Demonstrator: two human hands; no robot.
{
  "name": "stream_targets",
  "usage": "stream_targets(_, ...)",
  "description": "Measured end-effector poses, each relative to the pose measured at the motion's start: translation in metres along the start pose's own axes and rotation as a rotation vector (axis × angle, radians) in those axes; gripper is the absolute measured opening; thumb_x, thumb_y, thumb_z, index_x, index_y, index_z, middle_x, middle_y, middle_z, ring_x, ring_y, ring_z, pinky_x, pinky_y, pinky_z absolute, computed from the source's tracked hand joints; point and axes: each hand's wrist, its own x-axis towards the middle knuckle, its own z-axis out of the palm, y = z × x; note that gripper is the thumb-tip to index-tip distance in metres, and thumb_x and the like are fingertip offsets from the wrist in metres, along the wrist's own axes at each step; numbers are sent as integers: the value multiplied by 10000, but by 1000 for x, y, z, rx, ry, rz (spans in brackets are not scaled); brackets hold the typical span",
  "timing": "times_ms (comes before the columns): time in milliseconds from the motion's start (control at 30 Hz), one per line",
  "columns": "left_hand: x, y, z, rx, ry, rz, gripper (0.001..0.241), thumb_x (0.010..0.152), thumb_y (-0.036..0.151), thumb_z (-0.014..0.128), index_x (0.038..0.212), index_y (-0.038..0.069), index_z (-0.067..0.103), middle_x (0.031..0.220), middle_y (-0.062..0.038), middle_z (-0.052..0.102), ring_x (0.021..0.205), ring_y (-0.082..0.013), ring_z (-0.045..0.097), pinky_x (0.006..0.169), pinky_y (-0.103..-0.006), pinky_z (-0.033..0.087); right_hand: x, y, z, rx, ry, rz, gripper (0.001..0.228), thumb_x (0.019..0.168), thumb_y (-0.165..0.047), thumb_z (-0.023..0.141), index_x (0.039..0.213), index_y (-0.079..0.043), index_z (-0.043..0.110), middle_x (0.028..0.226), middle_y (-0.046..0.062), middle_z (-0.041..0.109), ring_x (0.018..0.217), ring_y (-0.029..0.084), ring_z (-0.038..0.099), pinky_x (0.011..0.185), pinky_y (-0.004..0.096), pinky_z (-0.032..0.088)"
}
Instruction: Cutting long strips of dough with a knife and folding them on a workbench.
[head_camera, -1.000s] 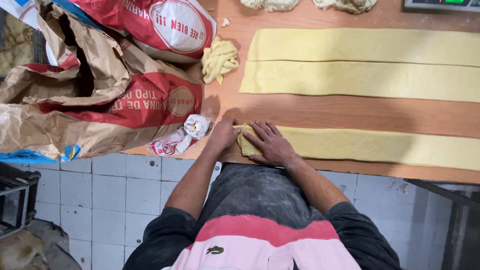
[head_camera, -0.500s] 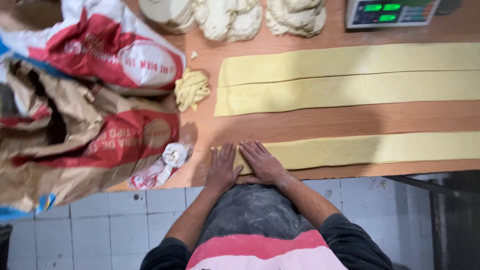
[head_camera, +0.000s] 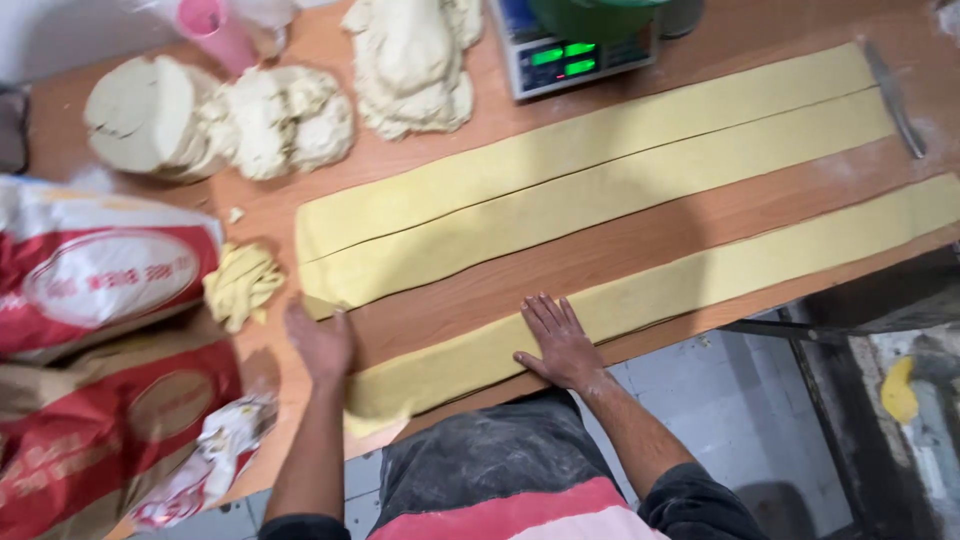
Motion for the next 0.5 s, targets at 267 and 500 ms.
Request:
stream_targets(267,63,20,5,133,-21,-417,843,772,405,882,1343,-116,544,1287,-321,610,1194,-452,587,1013,-502,465,-23,110,-30,126,124,11,916,895,-588,633,1564,-48,319,1634,149,308,1533,323,214,1250,519,126)
stream_targets(500,55,88,-8,241,-136,-397,529,896,364,740,1253,-20,665,1100,-278,727,1013,-447,697,900,-515,544,7,156,-66,310,160,-77,810,895,-466,701,1507,-18,418,1551,207,441,1476,373,360,1244,503,232)
